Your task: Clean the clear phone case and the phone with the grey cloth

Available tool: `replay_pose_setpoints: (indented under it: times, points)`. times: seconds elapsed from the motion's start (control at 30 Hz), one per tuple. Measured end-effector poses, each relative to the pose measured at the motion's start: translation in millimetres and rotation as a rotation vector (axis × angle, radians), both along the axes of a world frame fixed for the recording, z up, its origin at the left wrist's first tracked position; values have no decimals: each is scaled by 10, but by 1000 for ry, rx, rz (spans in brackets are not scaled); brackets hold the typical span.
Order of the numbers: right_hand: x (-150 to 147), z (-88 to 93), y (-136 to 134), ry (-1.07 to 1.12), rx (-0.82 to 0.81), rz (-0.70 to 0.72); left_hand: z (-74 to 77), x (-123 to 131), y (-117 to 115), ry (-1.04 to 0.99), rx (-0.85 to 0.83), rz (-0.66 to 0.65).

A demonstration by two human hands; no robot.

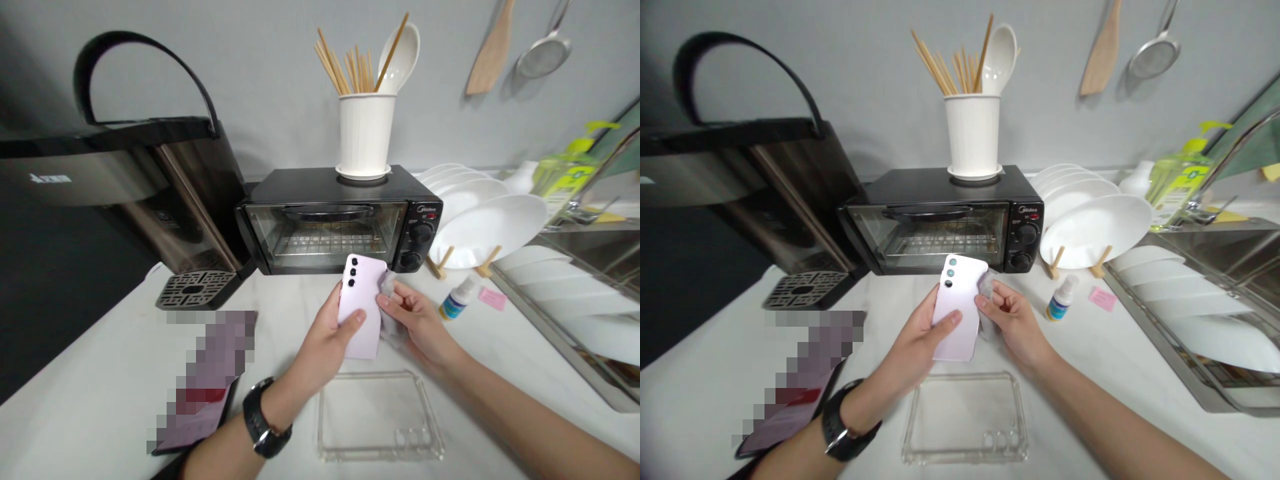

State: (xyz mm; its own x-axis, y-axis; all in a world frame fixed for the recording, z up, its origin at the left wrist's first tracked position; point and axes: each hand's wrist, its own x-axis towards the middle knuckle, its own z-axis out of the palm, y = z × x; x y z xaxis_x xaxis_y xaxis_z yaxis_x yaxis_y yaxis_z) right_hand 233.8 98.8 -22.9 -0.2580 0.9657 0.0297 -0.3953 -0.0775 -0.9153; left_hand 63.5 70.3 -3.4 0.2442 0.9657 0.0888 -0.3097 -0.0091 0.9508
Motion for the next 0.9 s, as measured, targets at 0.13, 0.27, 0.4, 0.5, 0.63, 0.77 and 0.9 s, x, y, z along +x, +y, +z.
replay_pose_setpoints:
  times: [0.13, 0.27, 0.4, 0.5, 0.63, 0.77, 0.9]
  points:
    - [37, -57, 25, -220, 28, -179, -28, 5, -24, 26, -11, -144]
    - [48, -106, 41, -323, 72, -275, -73, 11, -25, 12, -50, -171]
    - [-5, -84, 12, -75, 55, -139, -99, 5, -9, 6, -66, -168]
    - [-21, -65, -4, -36, 34, -144, -108, 2, -10, 30, -38, -182]
    - [-22, -59, -5, -36, -9, -213, -131, 5, -8, 25, 31, -208]
    - [-31, -62, -6, -38, -17, -243, -153, 3, -1, 12, 29, -231]
    - [-14, -109, 6, -90, 6, -260, -153, 2, -4, 2, 31, -235]
